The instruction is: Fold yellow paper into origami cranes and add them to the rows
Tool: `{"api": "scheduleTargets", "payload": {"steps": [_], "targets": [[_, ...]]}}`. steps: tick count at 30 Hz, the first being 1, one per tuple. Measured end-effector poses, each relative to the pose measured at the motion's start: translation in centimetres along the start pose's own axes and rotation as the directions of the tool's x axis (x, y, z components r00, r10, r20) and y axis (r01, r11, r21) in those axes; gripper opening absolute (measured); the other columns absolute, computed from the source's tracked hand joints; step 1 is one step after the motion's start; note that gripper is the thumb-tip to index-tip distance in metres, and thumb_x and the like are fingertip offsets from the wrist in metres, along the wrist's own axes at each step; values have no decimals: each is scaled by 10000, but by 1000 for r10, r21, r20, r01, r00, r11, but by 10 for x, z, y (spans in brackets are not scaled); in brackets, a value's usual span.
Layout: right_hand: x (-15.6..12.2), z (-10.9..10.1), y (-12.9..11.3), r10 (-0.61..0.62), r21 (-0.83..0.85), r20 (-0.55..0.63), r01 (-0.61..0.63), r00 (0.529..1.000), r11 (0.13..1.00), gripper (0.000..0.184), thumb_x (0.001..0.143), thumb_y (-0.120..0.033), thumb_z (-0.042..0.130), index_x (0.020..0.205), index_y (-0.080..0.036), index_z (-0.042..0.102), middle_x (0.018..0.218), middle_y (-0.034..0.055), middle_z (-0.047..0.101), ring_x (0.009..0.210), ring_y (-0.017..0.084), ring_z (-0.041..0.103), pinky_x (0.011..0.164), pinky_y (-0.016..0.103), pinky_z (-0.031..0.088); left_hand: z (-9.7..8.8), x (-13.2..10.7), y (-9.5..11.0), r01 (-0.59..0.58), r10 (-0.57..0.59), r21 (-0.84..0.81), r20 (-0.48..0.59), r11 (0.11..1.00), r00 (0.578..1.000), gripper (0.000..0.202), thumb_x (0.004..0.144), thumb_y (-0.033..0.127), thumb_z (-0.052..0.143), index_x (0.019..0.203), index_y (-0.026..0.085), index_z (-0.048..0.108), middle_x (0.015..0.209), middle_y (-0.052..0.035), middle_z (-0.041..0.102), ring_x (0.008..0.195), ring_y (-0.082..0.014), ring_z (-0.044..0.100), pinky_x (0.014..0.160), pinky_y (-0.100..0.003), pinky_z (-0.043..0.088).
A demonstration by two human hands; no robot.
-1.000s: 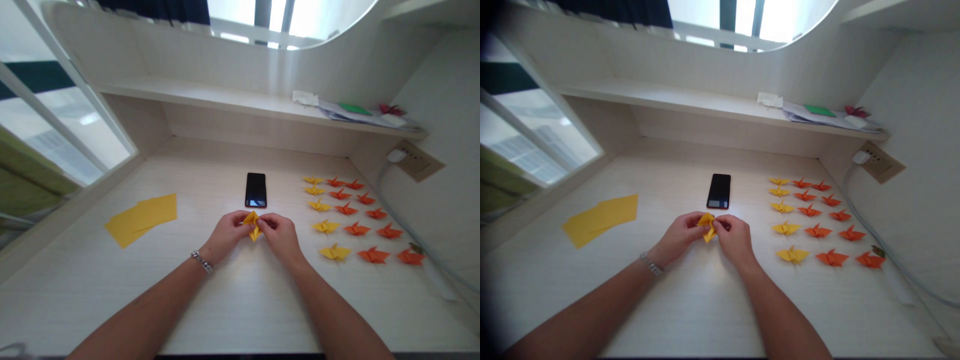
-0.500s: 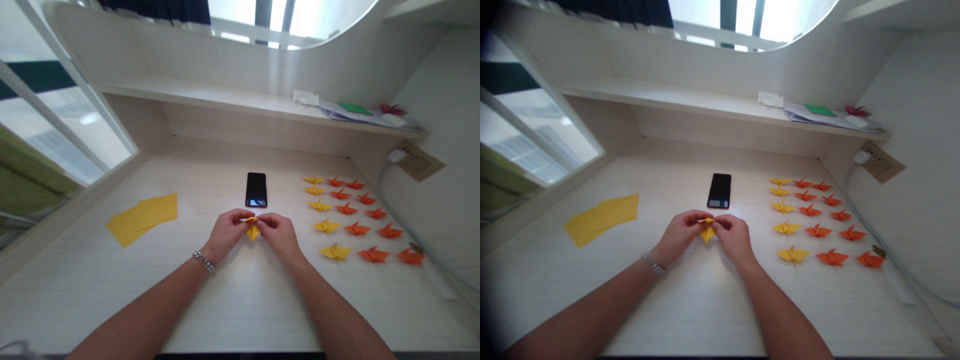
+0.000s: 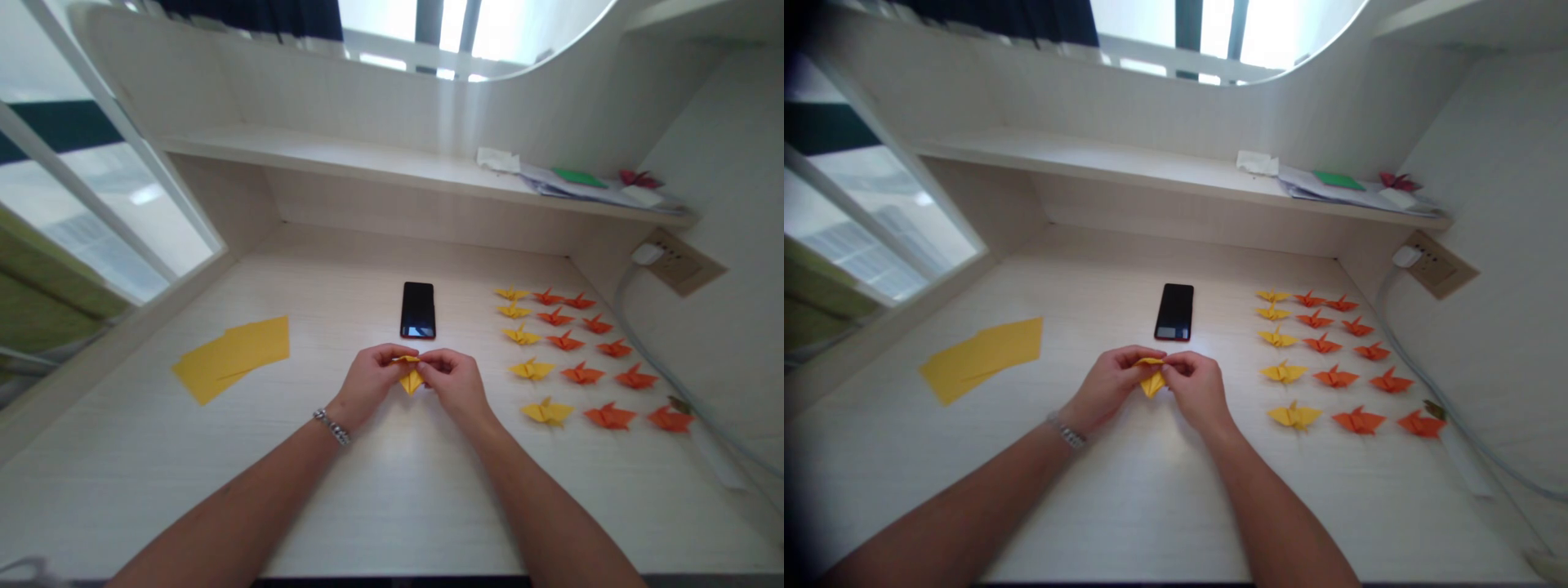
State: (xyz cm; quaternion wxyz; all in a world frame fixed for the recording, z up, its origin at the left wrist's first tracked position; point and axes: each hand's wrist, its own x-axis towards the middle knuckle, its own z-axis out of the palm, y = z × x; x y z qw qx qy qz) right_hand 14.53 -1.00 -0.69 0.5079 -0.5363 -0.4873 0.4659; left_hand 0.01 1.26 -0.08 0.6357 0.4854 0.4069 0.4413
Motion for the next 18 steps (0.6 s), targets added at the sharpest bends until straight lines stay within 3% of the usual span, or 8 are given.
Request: {"api": "scheduleTargets", "payload": {"steps": [3,9,18], "targets": [[0,-2,-2,-3,-26,18,3,1000,1000,205,693,-278,654,830,-135,705,675,50,681,591,163,621,549,263,510,-1,0,-3,17,-17,-27,-5,999,1000,196,650,199,699,834,131,710,814,-66,711,755,-188,638,729,-302,484],[0,-9,-9,-188,-239,30,190,982,952,180,698,-265,670,855,-193,723,869,62,687,719,174,618,623,268,513,-1,-1,-2,29,-32,68,51,997,998,217,658,239,701,840,123,717,764,-51,701,739,-189,629,711,-286,465],[-3,-6,-8,-265,-257,35,265,964,929,129,767,-233,603,840,-186,698,861,52,657,734,166,619,630,264,515,-4,-2,-5,14,-41,209,123,978,992,234,701,316,654,797,107,700,720,-42,670,707,-185,602,643,-260,434]]}}
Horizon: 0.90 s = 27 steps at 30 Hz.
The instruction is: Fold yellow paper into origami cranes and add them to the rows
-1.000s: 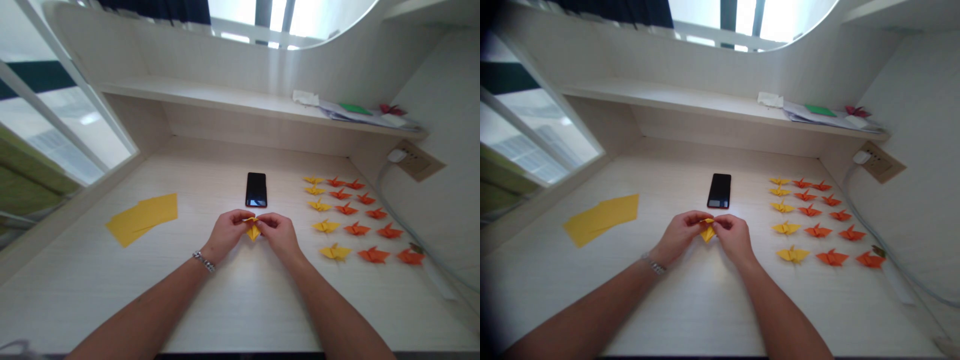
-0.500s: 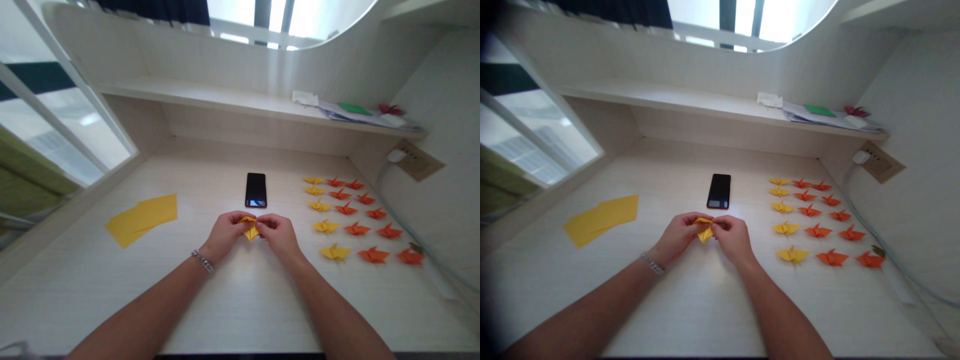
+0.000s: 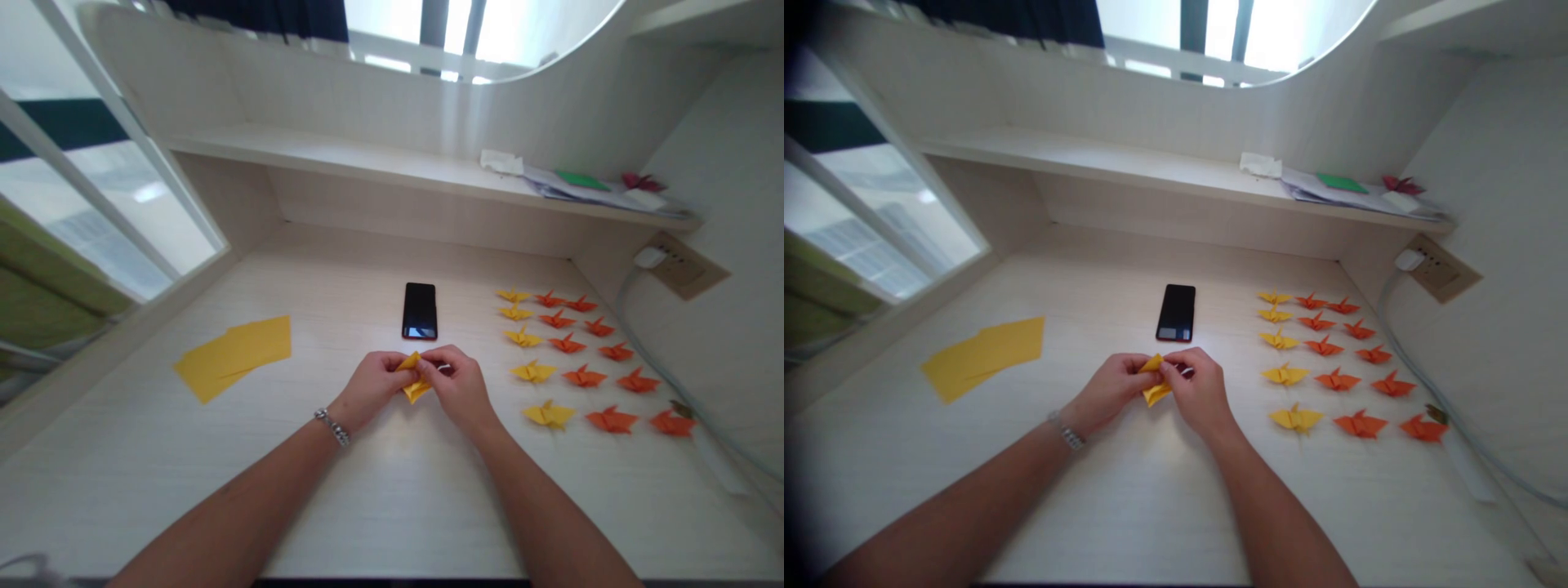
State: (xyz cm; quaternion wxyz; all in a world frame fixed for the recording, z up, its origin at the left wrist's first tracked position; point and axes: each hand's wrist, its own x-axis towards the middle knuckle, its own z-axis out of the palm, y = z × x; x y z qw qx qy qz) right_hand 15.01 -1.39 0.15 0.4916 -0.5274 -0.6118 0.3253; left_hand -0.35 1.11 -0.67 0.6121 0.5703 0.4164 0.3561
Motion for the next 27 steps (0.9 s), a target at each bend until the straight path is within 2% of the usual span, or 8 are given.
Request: {"api": "scheduleTargets", "payload": {"steps": [4,12,17,21,24,27], "targets": [[-1,0,-3,-52,-50,-24,51,998,997,126,787,-231,574,834,-181,679,845,48,646,735,162,607,637,262,505,1,-1,2,11,-12,17,37,1000,999,217,698,298,643,772,100,695,707,-35,660,664,-168,582,615,-248,418],[-1,0,-2,-23,-86,-5,22,1000,996,153,828,-269,516,824,-173,636,798,38,648,690,154,596,604,250,483,2,-4,7,29,-33,99,40,995,999,150,685,242,624,677,100,672,625,-7,608,584,-129,520,555,-224,368],[-1,-1,0,-6,-54,28,8,1000,999,178,793,-266,576,943,-188,631,828,34,666,694,157,611,617,254,493,2,-4,6,10,-14,105,35,994,999,206,708,291,610,733,102,688,668,-23,633,630,-148,544,594,-236,388],[0,-2,1,-72,-100,9,73,997,992,113,786,-228,576,825,-201,679,813,34,673,739,167,615,688,275,492,2,-4,8,14,-18,110,39,994,999,184,697,267,616,737,103,691,671,-22,636,638,-148,548,597,-234,391],[0,-1,0,-64,-61,-13,63,998,996,142,798,-246,568,848,-207,695,838,36,686,758,173,624,684,278,497,2,-3,11,14,-17,85,33,996,999,194,704,271,606,751,105,693,691,-25,645,651,-150,555,615,-238,404],[0,0,0,-4,24,-6,5,1000,1000,161,796,-274,577,873,-198,696,860,42,695,759,179,637,659,275,509,2,-4,12,14,-16,82,20,997,1000,215,697,286,605,767,105,696,703,-28,652,657,-158,562,621,-243,412]]}}
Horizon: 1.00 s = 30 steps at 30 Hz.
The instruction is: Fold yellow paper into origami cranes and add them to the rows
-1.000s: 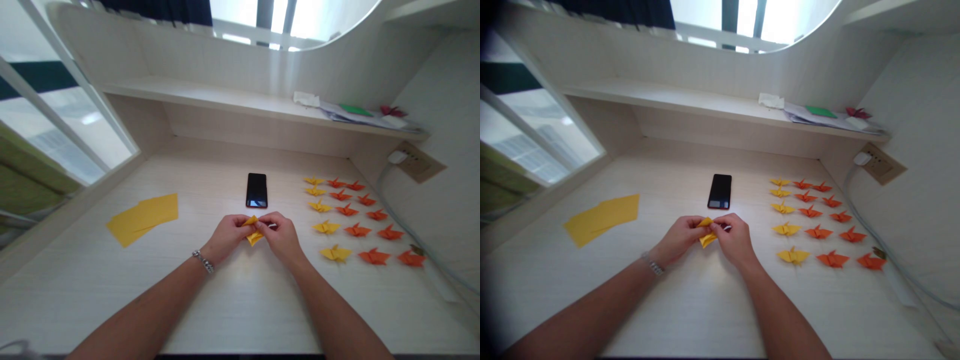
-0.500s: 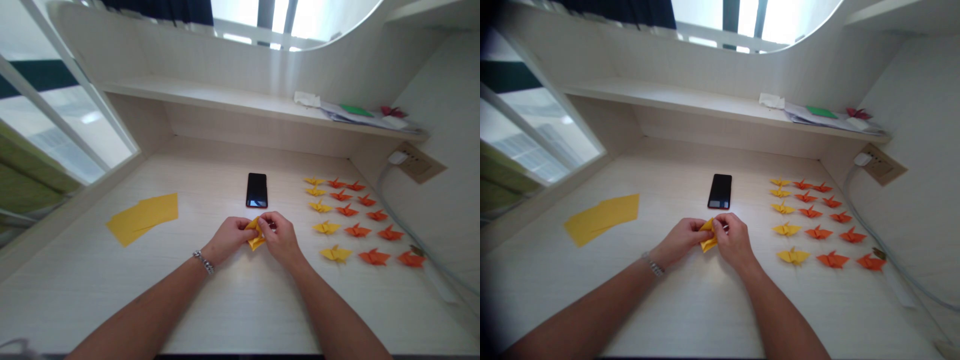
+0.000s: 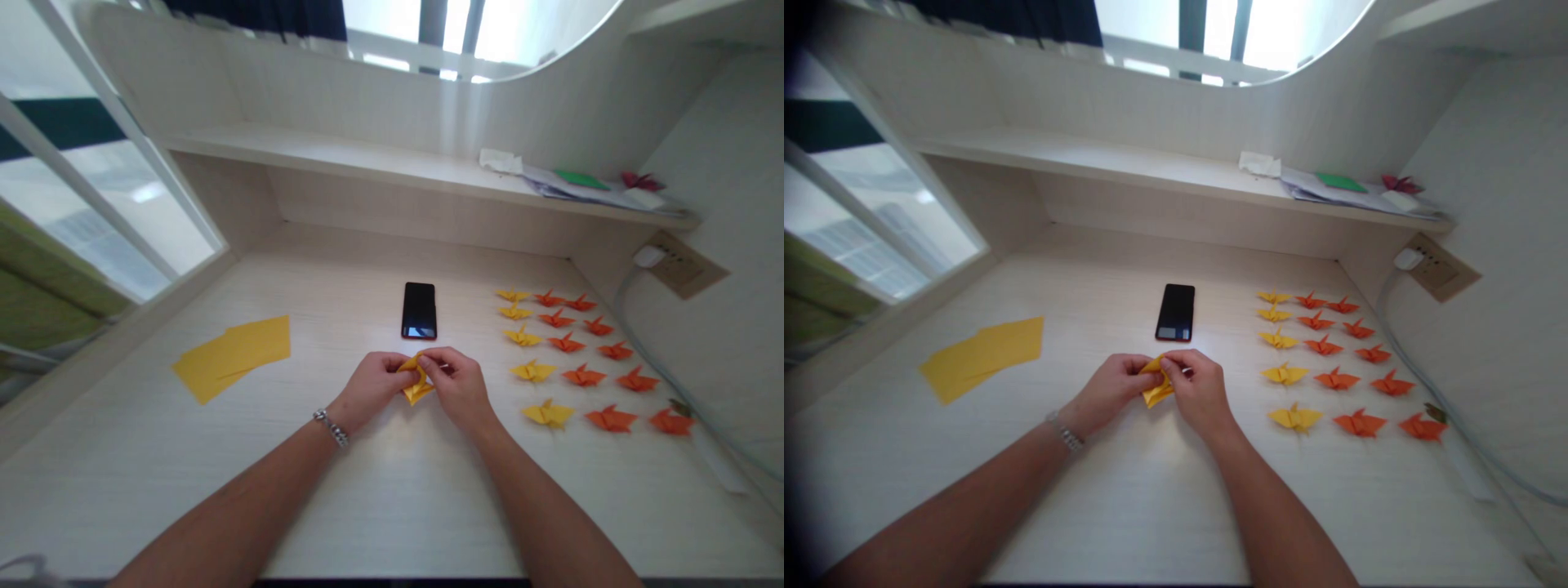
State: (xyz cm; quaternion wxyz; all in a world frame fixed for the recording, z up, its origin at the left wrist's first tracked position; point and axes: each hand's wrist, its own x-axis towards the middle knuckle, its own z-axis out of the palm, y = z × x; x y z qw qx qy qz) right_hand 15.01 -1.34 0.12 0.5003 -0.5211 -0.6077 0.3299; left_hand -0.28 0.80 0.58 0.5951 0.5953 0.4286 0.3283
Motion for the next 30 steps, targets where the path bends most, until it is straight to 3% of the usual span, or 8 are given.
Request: {"api": "scheduleTargets", "payload": {"steps": [10,15,19,23,27,30], "targets": [[0,-2,-5,28,-14,-20,-28,999,999,132,767,-267,599,800,-186,698,787,39,694,708,178,633,643,278,505,-1,0,-2,-18,13,99,50,995,999,206,680,292,599,716,110,688,645,-14,614,609,-151,530,575,-243,388],[1,-2,-4,111,68,-13,-110,994,992,122,717,-266,648,775,-171,696,747,44,695,662,177,628,601,272,506,-2,0,-2,-29,21,141,57,990,998,177,666,262,590,684,112,684,617,-5,600,586,-146,520,552,-239,374],[4,-3,-4,93,131,-8,-91,996,987,124,730,-283,650,763,-172,693,744,39,688,676,170,625,622,270,504,-3,0,-2,-48,41,136,58,990,998,175,675,270,596,672,118,682,604,3,602,576,-141,524,550,-238,376],[6,-4,1,99,148,-36,-93,994,985,191,753,-336,629,826,-172,693,786,48,690,726,177,631,663,288,510,-4,2,-3,-63,65,76,-16,995,998,187,693,262,614,774,120,705,704,-21,661,663,-166,581,615,-249,431],[6,-1,11,187,213,105,-206,977,955,241,664,-310,698,853,-162,686,810,63,701,751,201,651,688,317,531,-3,4,-3,-116,117,21,-143,993,983,251,695,253,644,907,133,703,888,-67,699,820,-207,624,740,-292,480],[5,3,14,258,273,168,-297,951,915,242,643,-307,704,838,-165,683,740,52,700,678,195,654,627,316,539,-1,2,0,-121,113,-38,-170,992,979,279,670,240,687,927,132,699,963,-101,696,876,-223,631,789,-321,491]]}}
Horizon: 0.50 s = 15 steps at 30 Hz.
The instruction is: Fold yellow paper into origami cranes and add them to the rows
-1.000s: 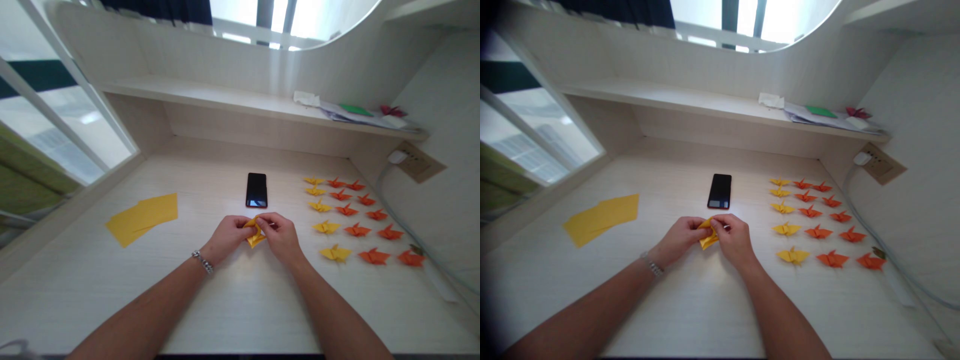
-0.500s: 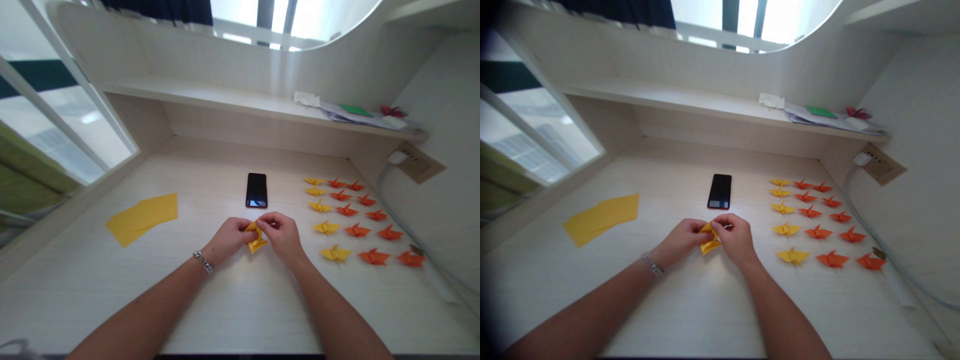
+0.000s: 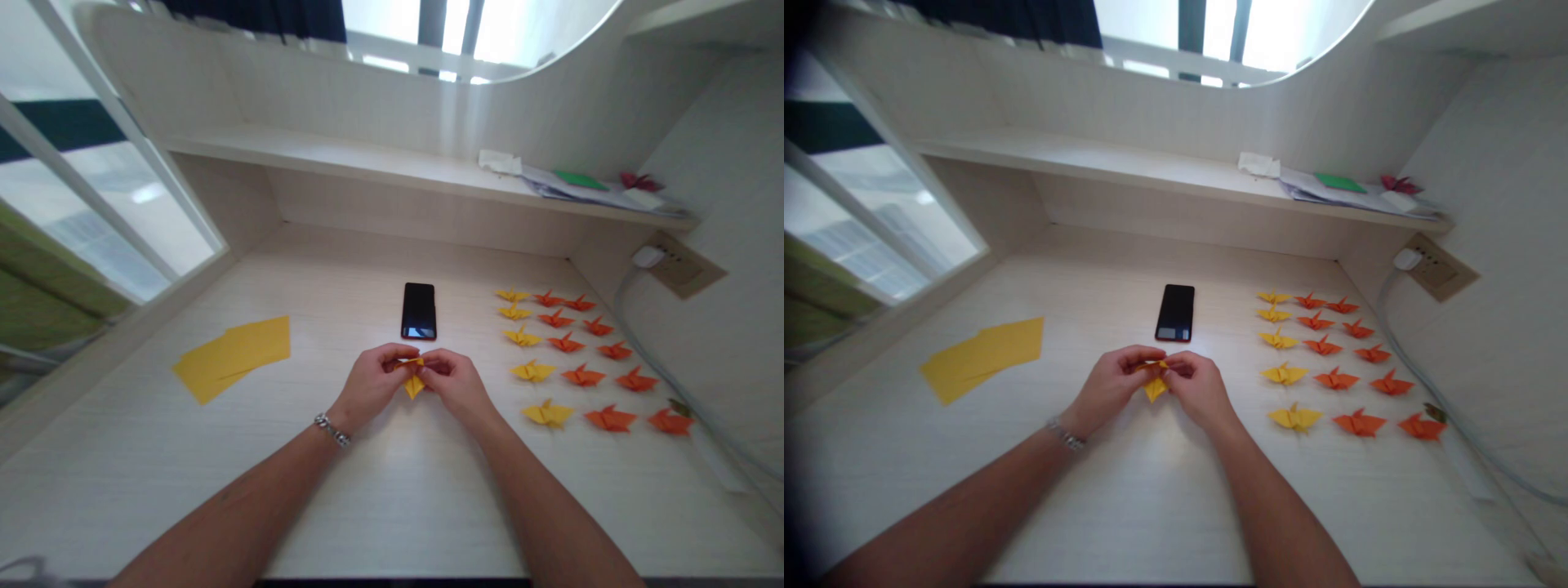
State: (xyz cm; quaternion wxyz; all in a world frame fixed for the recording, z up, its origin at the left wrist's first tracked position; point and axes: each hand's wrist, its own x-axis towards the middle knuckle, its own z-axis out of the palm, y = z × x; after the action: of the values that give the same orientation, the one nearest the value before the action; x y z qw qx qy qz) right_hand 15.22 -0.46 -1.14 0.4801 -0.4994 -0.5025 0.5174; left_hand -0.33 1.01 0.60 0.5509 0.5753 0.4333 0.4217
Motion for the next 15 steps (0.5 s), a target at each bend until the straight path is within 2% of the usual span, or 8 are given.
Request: {"api": "scheduleTargets", "payload": {"steps": [3,7,10,15], "targets": [[0,0,-4,50,65,-66,-46,997,997,247,638,-327,706,821,-162,682,713,44,697,625,173,646,567,283,525,1,-2,4,9,0,-183,48,983,999,306,702,264,684,973,121,687,1000,-122,683,884,-227,631,804,-352,498],[-1,-2,-13,131,155,-137,-110,982,982,291,607,-350,730,819,-159,674,731,43,698,623,160,645,541,253,509,1,-1,3,78,-48,-460,75,884,996,309,777,330,625,976,102,686,994,-142,678,870,-227,636,796,-379,508],[-1,-3,-12,139,187,-125,-114,982,976,311,598,-359,741,825,-161,664,738,40,699,618,154,642,540,246,504,2,2,-1,123,-105,-483,64,867,992,282,738,299,680,930,94,703,932,-133,694,835,-209,642,789,-353,510],[0,-1,-3,67,159,-73,-55,995,986,301,597,-348,747,812,-162,647,699,27,678,594,154,629,523,251,502,3,3,-6,157,-121,-464,107,872,987,253,730,249,695,940,108,708,920,-112,702,841,-196,641,819,-353,501]]}}
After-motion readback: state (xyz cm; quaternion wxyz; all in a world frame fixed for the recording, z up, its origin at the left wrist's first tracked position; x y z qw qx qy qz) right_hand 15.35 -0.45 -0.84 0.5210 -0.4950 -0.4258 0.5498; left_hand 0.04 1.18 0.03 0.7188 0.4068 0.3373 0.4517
